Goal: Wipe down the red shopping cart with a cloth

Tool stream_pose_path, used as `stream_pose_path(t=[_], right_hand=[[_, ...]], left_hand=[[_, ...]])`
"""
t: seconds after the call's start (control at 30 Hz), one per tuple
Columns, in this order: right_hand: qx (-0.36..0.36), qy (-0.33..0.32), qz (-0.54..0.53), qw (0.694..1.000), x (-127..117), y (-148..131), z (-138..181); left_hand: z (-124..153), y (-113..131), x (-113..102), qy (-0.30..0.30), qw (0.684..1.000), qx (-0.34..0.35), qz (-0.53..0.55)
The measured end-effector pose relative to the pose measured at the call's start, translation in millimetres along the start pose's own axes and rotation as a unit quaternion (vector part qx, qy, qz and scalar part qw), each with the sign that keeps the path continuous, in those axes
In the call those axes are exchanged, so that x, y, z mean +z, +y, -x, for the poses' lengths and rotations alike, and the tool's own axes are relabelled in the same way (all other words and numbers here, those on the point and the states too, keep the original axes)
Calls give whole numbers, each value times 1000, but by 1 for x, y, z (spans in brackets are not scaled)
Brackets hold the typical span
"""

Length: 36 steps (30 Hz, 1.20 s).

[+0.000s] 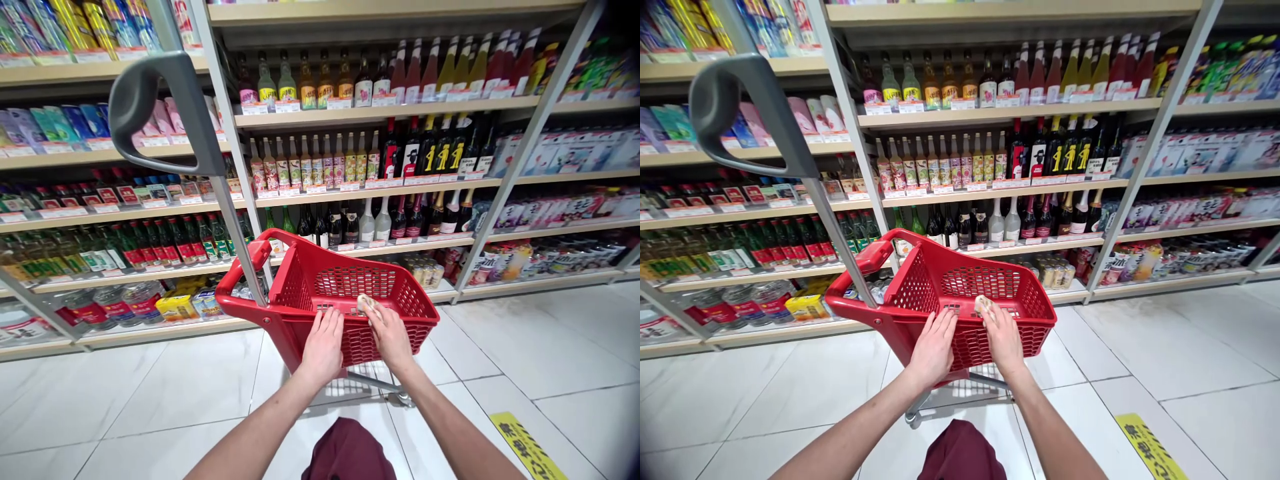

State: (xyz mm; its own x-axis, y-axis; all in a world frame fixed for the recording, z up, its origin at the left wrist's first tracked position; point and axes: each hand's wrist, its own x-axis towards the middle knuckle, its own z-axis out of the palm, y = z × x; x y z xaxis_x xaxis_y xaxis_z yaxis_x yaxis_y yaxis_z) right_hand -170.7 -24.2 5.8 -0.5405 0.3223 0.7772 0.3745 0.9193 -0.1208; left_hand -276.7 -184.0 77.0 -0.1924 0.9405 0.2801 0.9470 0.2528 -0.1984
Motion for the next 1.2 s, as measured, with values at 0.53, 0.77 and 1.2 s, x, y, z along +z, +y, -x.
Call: stream_pose_path(t=[0.53,0.77,1.2], right_hand=[[132,43,11,990,-10,51,22],[26,13,-68,997,-1,29,15],[74,29,-107,991,-18,-8,34]], left_hand=[[18,-17,-1,50,999,-10,10],[19,-22,3,83,995,-55,17],[44,1,-2,88,996,-24,11]])
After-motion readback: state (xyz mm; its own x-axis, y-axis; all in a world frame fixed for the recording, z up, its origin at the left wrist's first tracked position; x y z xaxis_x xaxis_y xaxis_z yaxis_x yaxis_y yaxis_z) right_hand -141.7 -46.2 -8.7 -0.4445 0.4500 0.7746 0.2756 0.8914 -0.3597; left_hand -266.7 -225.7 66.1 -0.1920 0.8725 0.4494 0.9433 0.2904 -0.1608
